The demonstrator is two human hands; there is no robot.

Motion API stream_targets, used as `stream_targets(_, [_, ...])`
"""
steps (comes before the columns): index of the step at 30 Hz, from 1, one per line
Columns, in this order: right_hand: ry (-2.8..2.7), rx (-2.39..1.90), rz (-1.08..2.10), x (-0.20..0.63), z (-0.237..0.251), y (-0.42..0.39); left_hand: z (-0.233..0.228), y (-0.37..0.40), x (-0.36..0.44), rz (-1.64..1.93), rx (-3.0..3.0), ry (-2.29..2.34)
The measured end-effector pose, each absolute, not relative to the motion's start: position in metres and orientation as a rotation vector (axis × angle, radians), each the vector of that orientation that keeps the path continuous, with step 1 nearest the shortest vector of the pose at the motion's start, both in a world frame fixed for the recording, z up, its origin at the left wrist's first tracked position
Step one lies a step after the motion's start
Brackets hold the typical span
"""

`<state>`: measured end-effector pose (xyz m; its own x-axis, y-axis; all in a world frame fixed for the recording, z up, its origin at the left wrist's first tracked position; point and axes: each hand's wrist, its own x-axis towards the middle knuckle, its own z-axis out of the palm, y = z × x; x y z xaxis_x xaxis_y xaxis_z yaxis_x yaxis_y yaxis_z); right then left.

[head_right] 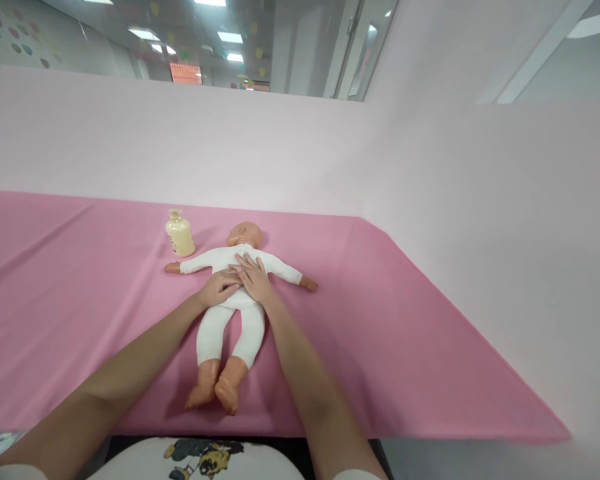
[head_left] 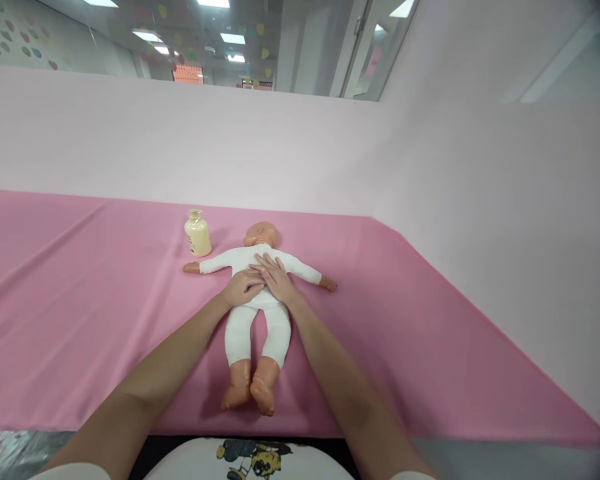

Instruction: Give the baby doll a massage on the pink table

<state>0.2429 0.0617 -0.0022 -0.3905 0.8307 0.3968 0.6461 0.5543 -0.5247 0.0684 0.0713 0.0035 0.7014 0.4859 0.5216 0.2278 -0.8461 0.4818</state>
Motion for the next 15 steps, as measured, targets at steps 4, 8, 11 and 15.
stream_targets(4, [-2.079, -1.287, 0.358, 0.239, -0.007, 0.067, 0.001, 0.075, 0.07, 0.987, 2.419, 0.593])
stream_targets(8, [-1.94, -1.379, 0.309, 0.235, -0.013, 0.069, -0.006, 0.079, 0.072, 1.126, 2.339, 0.682])
stream_targets(11, [-1.807, -1.36, 0.29, 0.235, -0.014, 0.07, -0.01, 0.08, 0.071, 1.229, 2.268, 0.841])
stream_targets(15, [-1.641, -1.331, 0.258, 0.238, -0.013, 0.066, -0.014, 0.084, 0.068, 1.24, 2.192, 1.003])
